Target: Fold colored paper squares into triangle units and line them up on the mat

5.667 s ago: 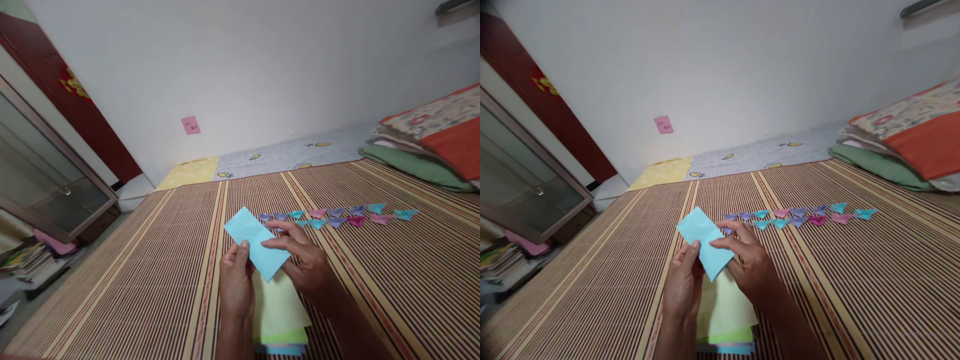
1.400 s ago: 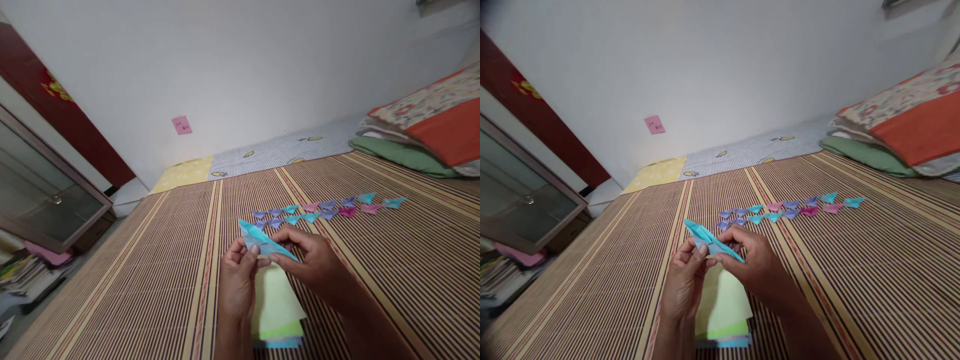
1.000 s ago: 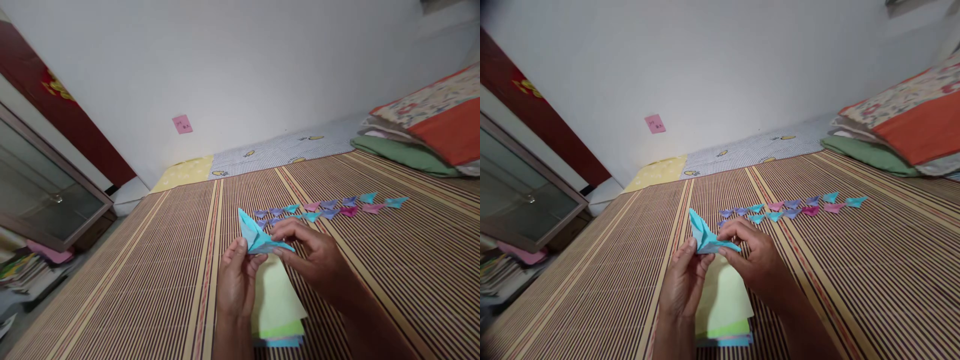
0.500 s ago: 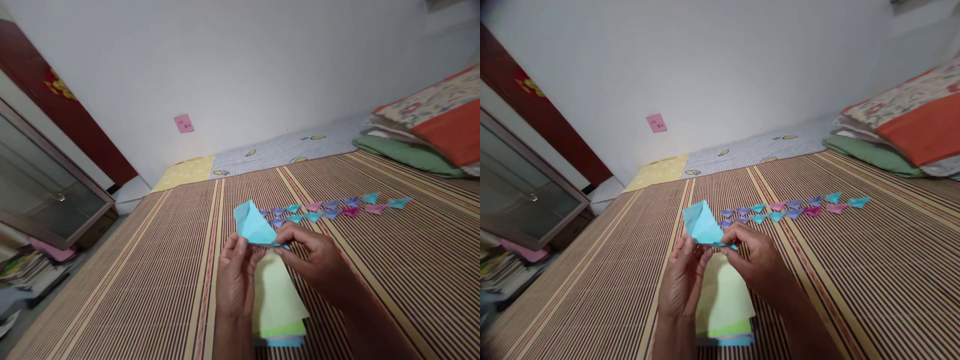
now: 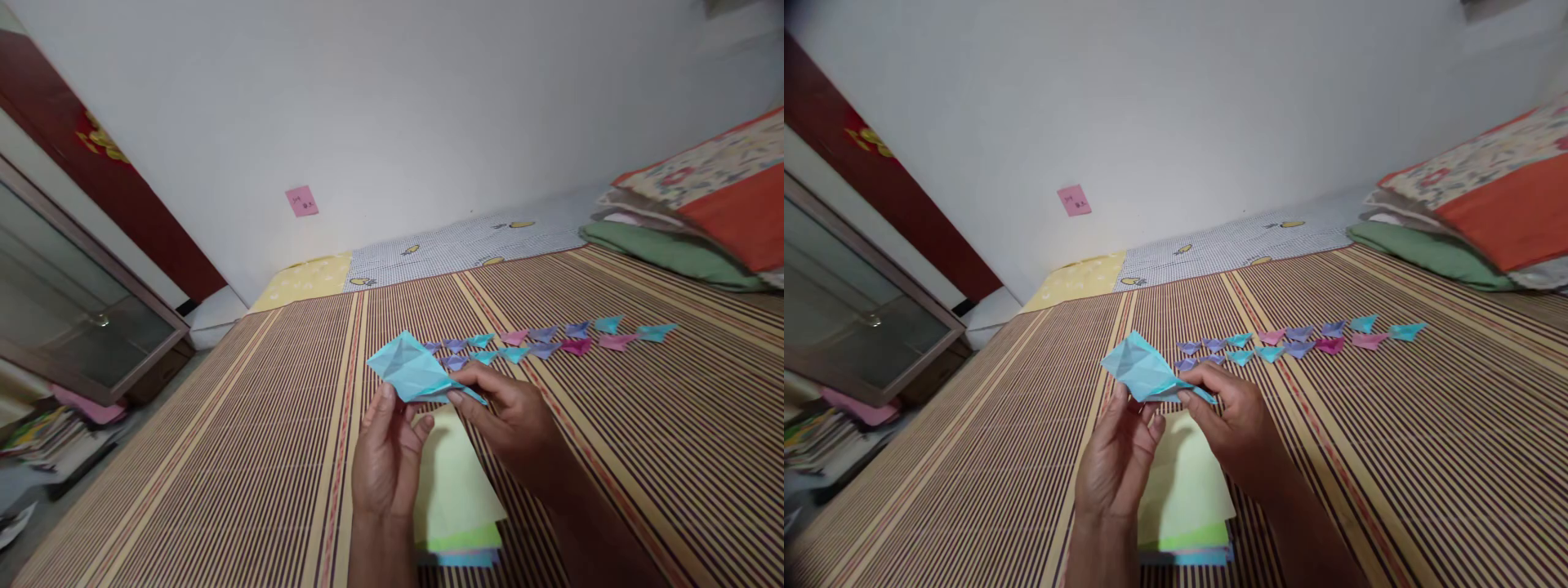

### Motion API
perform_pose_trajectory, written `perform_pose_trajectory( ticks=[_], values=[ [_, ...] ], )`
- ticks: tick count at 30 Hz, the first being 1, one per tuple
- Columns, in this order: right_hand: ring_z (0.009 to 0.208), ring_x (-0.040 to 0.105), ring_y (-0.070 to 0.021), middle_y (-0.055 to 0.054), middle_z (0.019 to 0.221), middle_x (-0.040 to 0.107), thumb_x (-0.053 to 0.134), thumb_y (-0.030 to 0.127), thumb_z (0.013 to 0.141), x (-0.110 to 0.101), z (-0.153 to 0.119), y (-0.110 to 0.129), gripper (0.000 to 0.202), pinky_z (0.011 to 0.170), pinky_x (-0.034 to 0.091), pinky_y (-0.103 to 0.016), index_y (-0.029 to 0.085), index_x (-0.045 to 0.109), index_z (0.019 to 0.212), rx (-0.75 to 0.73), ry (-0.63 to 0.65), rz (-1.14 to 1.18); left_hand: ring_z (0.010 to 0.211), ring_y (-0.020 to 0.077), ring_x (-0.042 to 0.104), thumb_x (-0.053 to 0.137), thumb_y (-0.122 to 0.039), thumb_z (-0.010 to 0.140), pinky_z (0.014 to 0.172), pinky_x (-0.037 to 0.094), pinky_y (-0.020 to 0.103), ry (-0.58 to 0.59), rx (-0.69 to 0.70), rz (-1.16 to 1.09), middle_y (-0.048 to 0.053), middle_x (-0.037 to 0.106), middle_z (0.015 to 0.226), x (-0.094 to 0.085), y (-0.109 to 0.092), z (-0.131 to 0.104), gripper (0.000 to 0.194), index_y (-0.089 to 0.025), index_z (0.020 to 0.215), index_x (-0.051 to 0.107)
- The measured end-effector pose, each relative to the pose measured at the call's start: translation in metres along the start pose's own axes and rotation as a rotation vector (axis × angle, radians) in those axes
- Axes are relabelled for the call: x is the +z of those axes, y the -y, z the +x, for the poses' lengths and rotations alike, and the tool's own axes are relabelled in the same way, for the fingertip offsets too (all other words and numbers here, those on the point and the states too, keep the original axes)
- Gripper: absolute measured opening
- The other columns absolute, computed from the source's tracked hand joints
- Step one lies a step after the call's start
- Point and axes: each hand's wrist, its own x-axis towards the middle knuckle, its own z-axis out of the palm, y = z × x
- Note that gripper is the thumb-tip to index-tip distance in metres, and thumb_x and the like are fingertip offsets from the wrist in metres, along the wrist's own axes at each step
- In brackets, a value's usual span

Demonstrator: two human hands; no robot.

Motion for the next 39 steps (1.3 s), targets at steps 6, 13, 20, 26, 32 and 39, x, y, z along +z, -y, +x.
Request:
perform_pose_trajectory(
  ticks=[6, 13, 20, 26, 32, 39],
  values=[
    [0.098, 0.066, -0.0217, -0.002, 0.098, 0.071, 0.065, 0.017, 0.091, 0.002, 0.001, -0.004, 0.012, 0.087, 0.05, -0.034, 0.023, 0.072, 0.1, -0.029, 0.002, -0.025, 0.076, 0.0159, 0.074, 0.085, -0.011, 0.074, 0.066, 0.064, 0.023, -0.075, 0.019, -0.011, 0.007, 0.078, 0.086, -0.001, 0.001, 0.001, 0.012, -0.011, 0.082, 0.076],
    [0.094, 0.064, -0.0211, -0.003, 0.094, 0.066, 0.058, 0.017, 0.096, 0.003, 0.002, 0.0, 0.015, 0.085, 0.049, -0.034, 0.021, 0.068, 0.085, -0.058, 0.136, 0.0, 0.079, 0.0185, 0.075, 0.09, -0.023, 0.072, 0.063, 0.065, 0.027, 0.023, -0.027, -0.003, 0.008, 0.079, 0.093, 0.0, -0.003, -0.004, 0.024, -0.014, 0.09, 0.077],
    [0.096, 0.064, -0.0212, -0.005, 0.095, 0.066, 0.059, 0.017, 0.096, -0.003, 0.004, -0.007, 0.015, 0.086, 0.049, -0.035, 0.021, 0.071, 0.088, -0.079, 0.193, -0.011, 0.07, 0.0171, 0.073, 0.086, -0.014, 0.075, 0.054, 0.062, 0.024, -0.102, -0.048, -0.033, 0.007, 0.077, 0.083, -0.001, -0.005, 0.0, 0.013, -0.012, 0.08, 0.075],
    [0.101, 0.064, -0.021, -0.005, 0.102, 0.068, 0.058, 0.016, 0.096, -0.005, 0.004, -0.005, 0.016, 0.091, 0.049, -0.036, 0.023, 0.073, 0.094, -0.104, 0.172, -0.01, 0.068, 0.0128, 0.069, 0.085, -0.016, 0.077, 0.056, 0.058, 0.019, -0.038, -0.067, 0.09, 0.005, 0.075, 0.083, -0.001, -0.003, 0.0, 0.012, -0.012, 0.083, 0.075],
    [0.115, 0.063, -0.0248, -0.007, 0.117, 0.067, 0.057, 0.015, 0.095, -0.006, 0.001, -0.006, 0.017, 0.1, 0.047, -0.046, 0.024, 0.07, 0.089, -0.139, 0.077, -0.086, 0.079, 0.0151, 0.068, 0.092, -0.033, 0.069, 0.066, 0.056, 0.024, 0.033, -0.088, 0.273, 0.006, 0.074, 0.094, -0.001, 0.001, -0.006, 0.033, -0.015, 0.09, 0.076],
    [0.13, 0.055, -0.0295, -0.01, 0.144, 0.056, 0.064, 0.018, 0.09, -0.006, 0.001, -0.006, 0.011, 0.107, 0.043, -0.049, 0.024, 0.073, 0.094, -0.094, 0.061, -0.103, 0.062, 0.0097, 0.059, 0.092, -0.035, 0.067, 0.062, 0.051, 0.021, 0.201, -0.096, 0.437, 0.001, 0.065, 0.067, -0.001, 0.006, -0.006, 0.029, -0.013, 0.071, 0.072]
  ],
)
